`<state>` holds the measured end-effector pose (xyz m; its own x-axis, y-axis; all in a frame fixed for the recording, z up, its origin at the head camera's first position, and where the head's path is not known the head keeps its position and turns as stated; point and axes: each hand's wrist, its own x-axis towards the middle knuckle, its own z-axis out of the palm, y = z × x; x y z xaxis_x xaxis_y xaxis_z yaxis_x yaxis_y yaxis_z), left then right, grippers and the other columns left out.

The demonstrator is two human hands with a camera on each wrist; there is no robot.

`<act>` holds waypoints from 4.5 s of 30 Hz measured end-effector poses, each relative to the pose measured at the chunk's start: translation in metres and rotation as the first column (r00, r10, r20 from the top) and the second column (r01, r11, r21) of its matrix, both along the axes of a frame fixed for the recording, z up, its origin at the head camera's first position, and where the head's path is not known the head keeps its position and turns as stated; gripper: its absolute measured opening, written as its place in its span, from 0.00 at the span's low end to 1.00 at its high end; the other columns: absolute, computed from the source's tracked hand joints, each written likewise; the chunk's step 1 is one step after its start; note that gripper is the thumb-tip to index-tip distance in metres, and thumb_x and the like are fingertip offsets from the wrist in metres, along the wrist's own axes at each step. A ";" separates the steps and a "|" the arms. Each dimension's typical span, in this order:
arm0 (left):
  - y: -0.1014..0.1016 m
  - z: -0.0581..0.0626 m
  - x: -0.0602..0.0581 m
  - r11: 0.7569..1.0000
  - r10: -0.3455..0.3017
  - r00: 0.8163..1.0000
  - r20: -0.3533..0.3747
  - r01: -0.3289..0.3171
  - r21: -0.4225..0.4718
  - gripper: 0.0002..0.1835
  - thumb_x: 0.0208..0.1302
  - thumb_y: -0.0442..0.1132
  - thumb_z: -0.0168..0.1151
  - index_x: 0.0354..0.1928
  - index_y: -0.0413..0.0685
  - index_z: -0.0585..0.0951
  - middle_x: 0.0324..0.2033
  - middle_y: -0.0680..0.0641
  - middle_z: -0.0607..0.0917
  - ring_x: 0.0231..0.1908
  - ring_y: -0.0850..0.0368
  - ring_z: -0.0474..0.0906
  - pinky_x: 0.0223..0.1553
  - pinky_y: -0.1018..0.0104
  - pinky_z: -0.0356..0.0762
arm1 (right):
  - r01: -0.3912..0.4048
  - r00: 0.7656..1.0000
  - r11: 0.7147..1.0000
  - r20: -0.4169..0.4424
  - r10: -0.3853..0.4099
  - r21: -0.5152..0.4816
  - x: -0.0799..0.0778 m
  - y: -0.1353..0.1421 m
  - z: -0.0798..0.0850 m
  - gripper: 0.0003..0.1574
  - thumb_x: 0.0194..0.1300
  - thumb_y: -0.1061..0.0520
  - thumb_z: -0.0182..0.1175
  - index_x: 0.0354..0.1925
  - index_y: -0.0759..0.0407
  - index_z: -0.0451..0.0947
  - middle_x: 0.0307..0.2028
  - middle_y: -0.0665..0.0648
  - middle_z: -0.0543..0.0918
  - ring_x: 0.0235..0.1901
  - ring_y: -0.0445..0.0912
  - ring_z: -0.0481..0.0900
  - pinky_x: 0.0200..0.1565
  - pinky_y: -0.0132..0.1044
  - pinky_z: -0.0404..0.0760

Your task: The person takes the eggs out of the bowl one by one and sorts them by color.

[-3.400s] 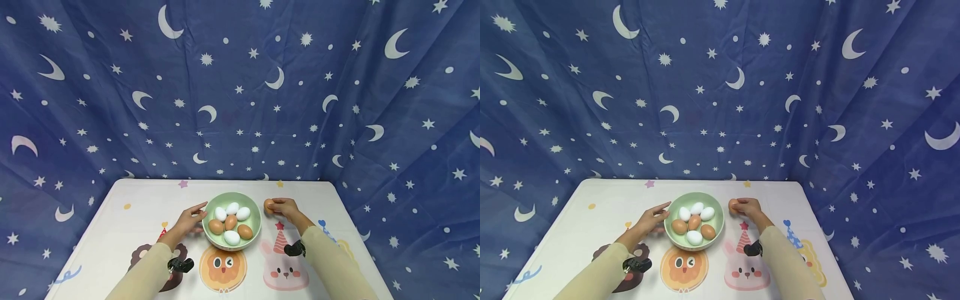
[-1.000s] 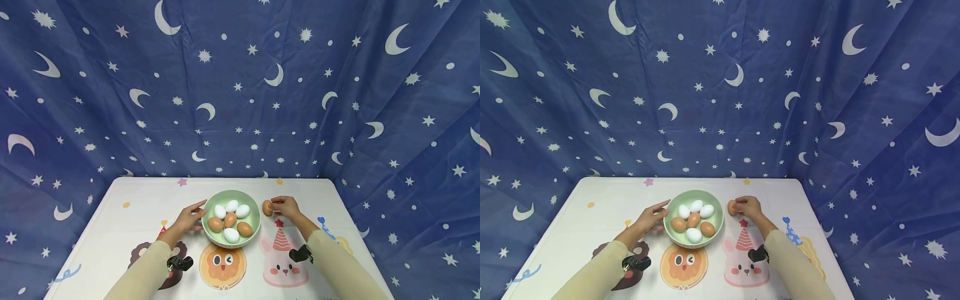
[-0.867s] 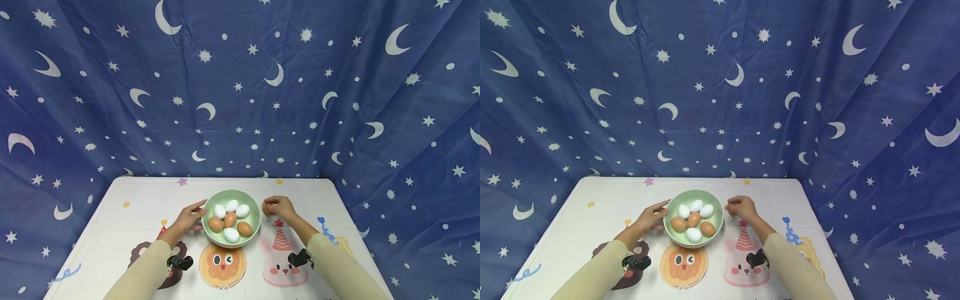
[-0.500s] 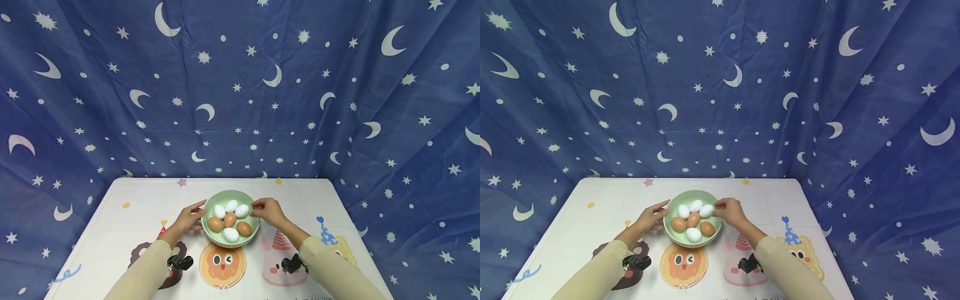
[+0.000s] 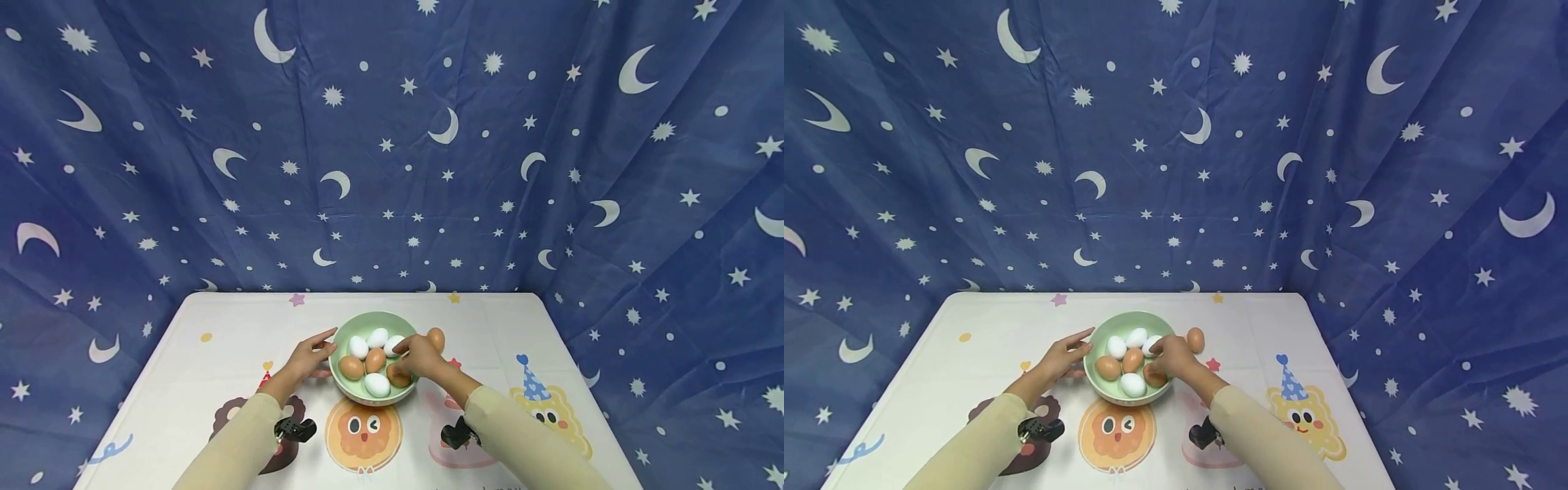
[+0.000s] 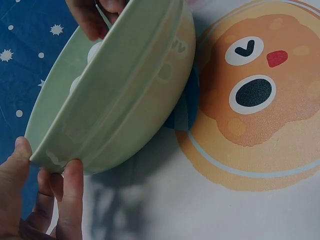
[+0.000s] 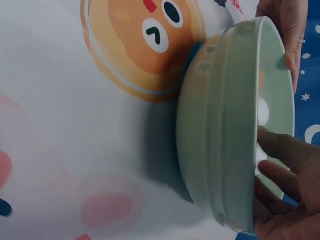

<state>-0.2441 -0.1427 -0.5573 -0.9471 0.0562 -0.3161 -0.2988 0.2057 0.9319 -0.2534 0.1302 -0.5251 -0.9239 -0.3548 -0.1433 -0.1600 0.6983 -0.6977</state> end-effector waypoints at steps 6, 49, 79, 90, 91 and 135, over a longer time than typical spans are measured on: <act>0.000 0.000 0.000 1.000 0.008 1.000 0.000 -0.008 -0.010 0.26 0.73 0.41 0.57 0.72 0.53 0.68 0.54 0.38 0.74 0.55 0.41 0.79 0.35 0.59 0.90 | -0.074 0.996 0.990 -0.040 0.079 0.123 0.003 -0.010 -0.002 0.19 0.49 0.66 0.72 0.42 0.71 0.85 0.37 0.64 0.87 0.35 0.47 0.80 0.34 0.33 0.85; 0.001 0.002 0.000 1.000 0.000 1.000 0.016 0.000 -0.003 0.26 0.73 0.40 0.56 0.72 0.53 0.68 0.53 0.38 0.73 0.54 0.42 0.80 0.36 0.58 0.90 | -0.051 0.990 0.999 0.130 0.052 -0.013 -0.004 -0.005 0.008 0.25 0.47 0.62 0.76 0.47 0.65 0.85 0.39 0.57 0.88 0.37 0.41 0.80 0.40 0.29 0.83; 0.000 -0.002 -0.003 1.000 0.003 1.000 0.024 -0.003 -0.009 0.27 0.72 0.42 0.58 0.72 0.55 0.68 0.51 0.41 0.73 0.49 0.50 0.81 0.36 0.58 0.90 | 0.348 0.904 0.853 0.382 -0.194 -0.390 -0.018 0.054 0.019 0.30 0.60 0.60 0.69 0.59 0.69 0.77 0.47 0.64 0.86 0.38 0.43 0.83 0.50 0.40 0.85; 0.000 -0.002 -0.002 1.000 0.001 1.000 0.010 -0.001 -0.005 0.27 0.73 0.41 0.57 0.71 0.54 0.69 0.52 0.40 0.74 0.50 0.47 0.82 0.38 0.53 0.90 | 0.464 0.877 0.748 0.363 -0.314 -0.474 -0.031 0.083 0.012 0.31 0.64 0.64 0.65 0.62 0.75 0.71 0.59 0.74 0.75 0.59 0.59 0.77 0.61 0.43 0.80; 0.000 -0.002 -0.002 1.000 0.001 1.000 0.009 -0.001 -0.005 0.27 0.73 0.41 0.57 0.71 0.54 0.69 0.52 0.40 0.74 0.50 0.47 0.82 0.38 0.53 0.90 | 0.472 0.874 0.742 0.359 -0.326 -0.475 -0.032 0.085 0.011 0.31 0.64 0.63 0.65 0.62 0.75 0.71 0.59 0.74 0.75 0.58 0.58 0.78 0.60 0.42 0.81; -0.001 0.000 -0.001 1.000 0.009 1.000 0.006 -0.009 0.003 0.26 0.72 0.40 0.58 0.71 0.53 0.70 0.52 0.40 0.75 0.49 0.46 0.82 0.34 0.57 0.90 | 0.669 0.737 0.690 0.365 -0.569 -0.276 -0.039 0.126 -0.061 0.33 0.59 0.55 0.71 0.59 0.69 0.77 0.59 0.69 0.78 0.40 0.40 0.83 0.47 0.31 0.86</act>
